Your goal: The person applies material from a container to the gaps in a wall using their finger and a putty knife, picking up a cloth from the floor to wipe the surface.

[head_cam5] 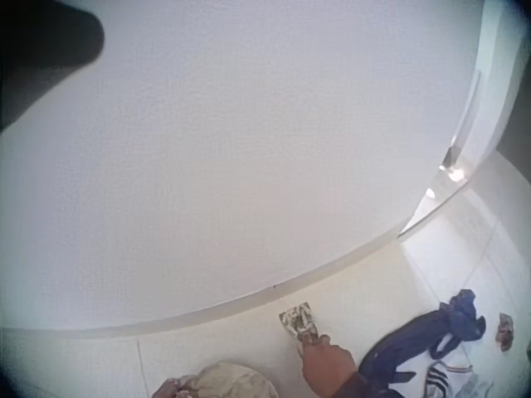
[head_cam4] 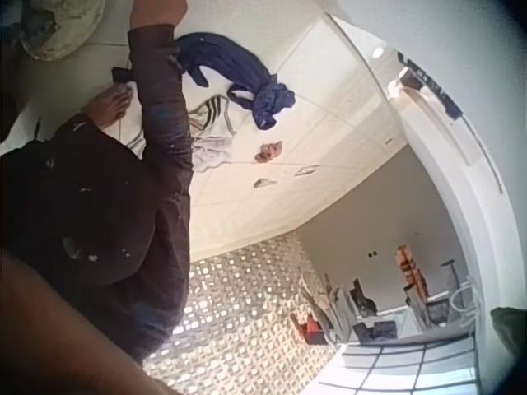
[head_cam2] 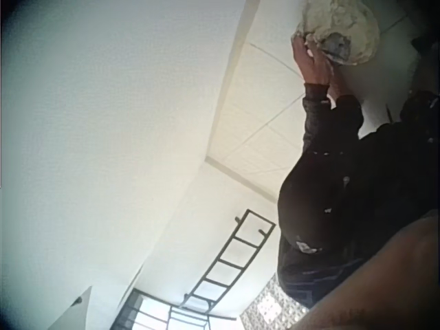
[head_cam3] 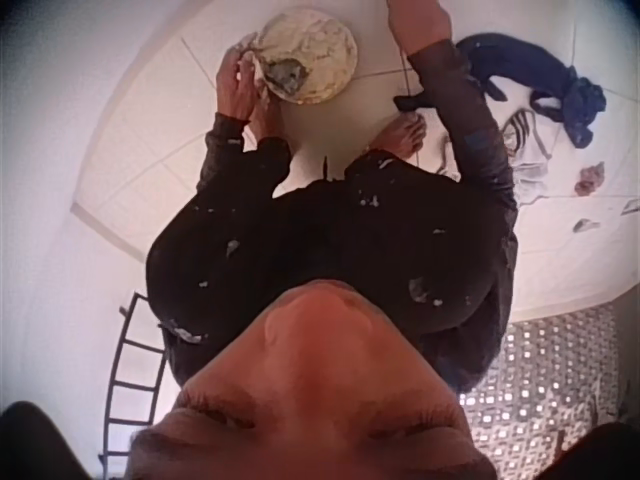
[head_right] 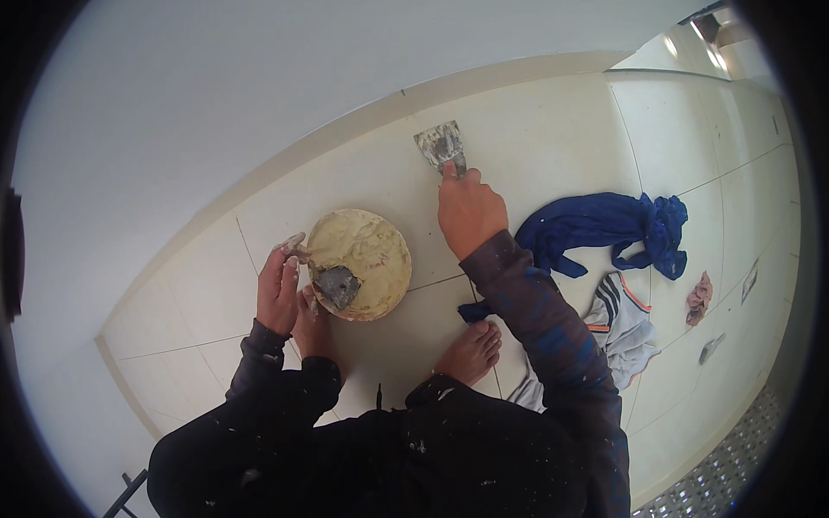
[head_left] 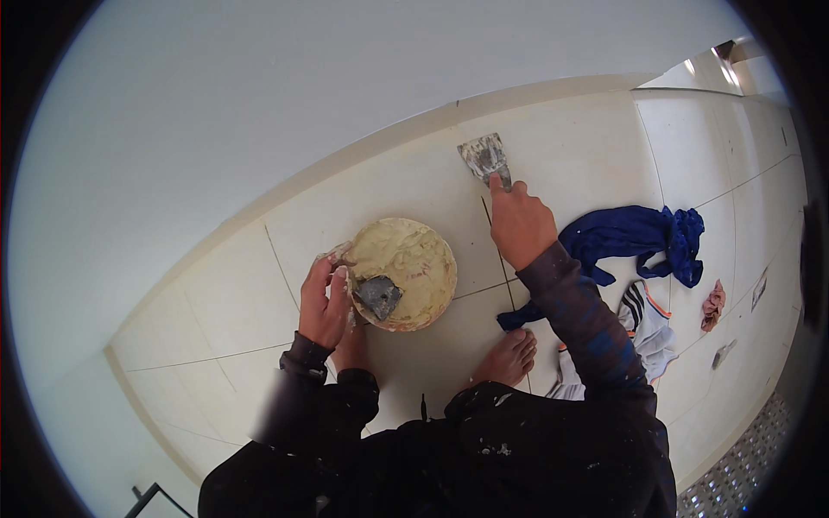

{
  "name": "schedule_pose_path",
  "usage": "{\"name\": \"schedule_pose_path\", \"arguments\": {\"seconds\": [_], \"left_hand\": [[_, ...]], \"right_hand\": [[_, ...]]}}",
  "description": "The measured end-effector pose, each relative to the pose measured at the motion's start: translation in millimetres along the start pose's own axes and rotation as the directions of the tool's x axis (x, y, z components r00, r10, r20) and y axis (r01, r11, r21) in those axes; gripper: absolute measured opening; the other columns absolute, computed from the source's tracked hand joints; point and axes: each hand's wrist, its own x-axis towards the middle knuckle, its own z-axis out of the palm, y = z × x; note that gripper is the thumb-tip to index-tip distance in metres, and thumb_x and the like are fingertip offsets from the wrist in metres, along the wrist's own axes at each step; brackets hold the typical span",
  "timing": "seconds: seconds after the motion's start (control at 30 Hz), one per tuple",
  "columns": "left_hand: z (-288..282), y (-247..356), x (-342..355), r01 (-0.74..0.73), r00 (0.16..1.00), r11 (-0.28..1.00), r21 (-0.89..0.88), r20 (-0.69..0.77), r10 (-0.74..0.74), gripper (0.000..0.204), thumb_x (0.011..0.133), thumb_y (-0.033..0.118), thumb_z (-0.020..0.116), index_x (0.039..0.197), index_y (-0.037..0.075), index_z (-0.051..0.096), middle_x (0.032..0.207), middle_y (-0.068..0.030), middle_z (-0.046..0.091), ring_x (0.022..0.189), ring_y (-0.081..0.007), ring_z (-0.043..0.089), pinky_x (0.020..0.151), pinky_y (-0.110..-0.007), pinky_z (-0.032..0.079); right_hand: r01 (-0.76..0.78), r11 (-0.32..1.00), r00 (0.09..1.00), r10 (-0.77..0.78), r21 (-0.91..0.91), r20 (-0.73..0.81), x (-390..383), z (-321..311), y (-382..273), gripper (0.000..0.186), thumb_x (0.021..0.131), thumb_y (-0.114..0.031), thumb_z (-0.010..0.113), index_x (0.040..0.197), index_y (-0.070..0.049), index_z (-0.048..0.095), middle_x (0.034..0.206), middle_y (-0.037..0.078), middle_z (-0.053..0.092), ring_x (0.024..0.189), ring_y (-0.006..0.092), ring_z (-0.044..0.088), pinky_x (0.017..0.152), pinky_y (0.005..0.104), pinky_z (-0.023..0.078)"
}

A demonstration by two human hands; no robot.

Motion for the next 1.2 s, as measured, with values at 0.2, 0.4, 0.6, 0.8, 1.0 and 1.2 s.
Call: {"name": "schedule_pose_path", "arguments": {"seconds": [0.2,0.4,0.6,0.8,1.0,1.2], "left_hand": [[-2,-14,-6,0.052,0.999,0.994,-0.091,-0.013,-0.053,0.033,0.107,0.01,0.044,0.133,-0.002,0.059,0.118,-0.0115,0.064,0.106,-0.0186,0.062,0.094,-0.032,0.05],[0,-17,-4,0.018,1.0,0.996,-0.087,0.001,-0.018,0.034,0.107,0.011,0.044,0.135,-0.002,0.059,0.118,-0.0113,0.064,0.105,-0.0183,0.062,0.092,-0.032,0.051],[0,-15,-6,0.027,1.0,0.998,-0.048,0.003,-0.026,0.034,0.108,0.012,0.044,0.135,-0.002,0.058,0.118,-0.0109,0.064,0.104,-0.0184,0.062,0.09,-0.032,0.051],[-1,-13,-9,0.111,0.994,0.987,-0.119,0.001,-0.112,0.033,0.108,0.013,0.044,0.135,-0.001,0.058,0.118,-0.0104,0.064,0.104,-0.0173,0.062,0.089,-0.032,0.051],[0,-17,-5,0.078,0.997,0.996,-0.045,0.028,-0.077,0.04,0.109,0.013,0.04,0.141,-0.004,0.056,0.118,-0.0102,0.066,0.113,-0.019,0.06,0.105,-0.033,0.044],[4,-18,-3,0.009,1.0,0.999,-0.04,-0.003,-0.009,0.03,0.107,0.012,0.046,0.129,-0.003,0.06,0.115,-0.0119,0.065,0.104,-0.0198,0.063,0.091,-0.032,0.05]], "right_hand": [[0.084,0.995,0.995,-0.081,0.059,-0.061,-5,-35,16,0.043,0.089,-0.011,0.061,0.131,-0.004,0.064,0.093,0.016,0.066,0.067,0.0337,0.071,0.056,0.0439,0.057],[0.094,0.981,0.989,-0.074,0.169,-0.126,5,-22,-6,0.041,0.088,-0.01,0.062,0.129,-0.005,0.064,0.092,0.015,0.066,0.074,0.0345,0.071,0.062,0.0454,0.058],[0.158,0.951,0.987,-0.145,0.265,-0.068,7,-22,-10,0.04,0.088,-0.011,0.063,0.127,-0.004,0.064,0.093,0.015,0.067,0.077,0.0337,0.071,0.064,0.0454,0.058],[0.082,0.965,0.997,-0.079,0.249,-0.022,16,-13,-20,0.043,0.088,-0.01,0.061,0.13,-0.002,0.061,0.094,0.017,0.066,0.077,0.0356,0.071,0.066,0.046,0.059],[-0.006,0.954,0.996,0.031,0.299,-0.081,19,4,-46,0.043,0.091,-0.011,0.062,0.133,-0.001,0.061,0.094,0.02,0.064,0.076,0.0383,0.07,0.067,0.0471,0.058],[-0.068,0.97,0.995,0.083,0.233,-0.052,26,-1,-58,0.034,0.09,-0.013,0.061,0.121,0.0,0.066,0.091,0.02,0.068,0.073,0.0381,0.071,0.064,0.0469,0.059]]}}
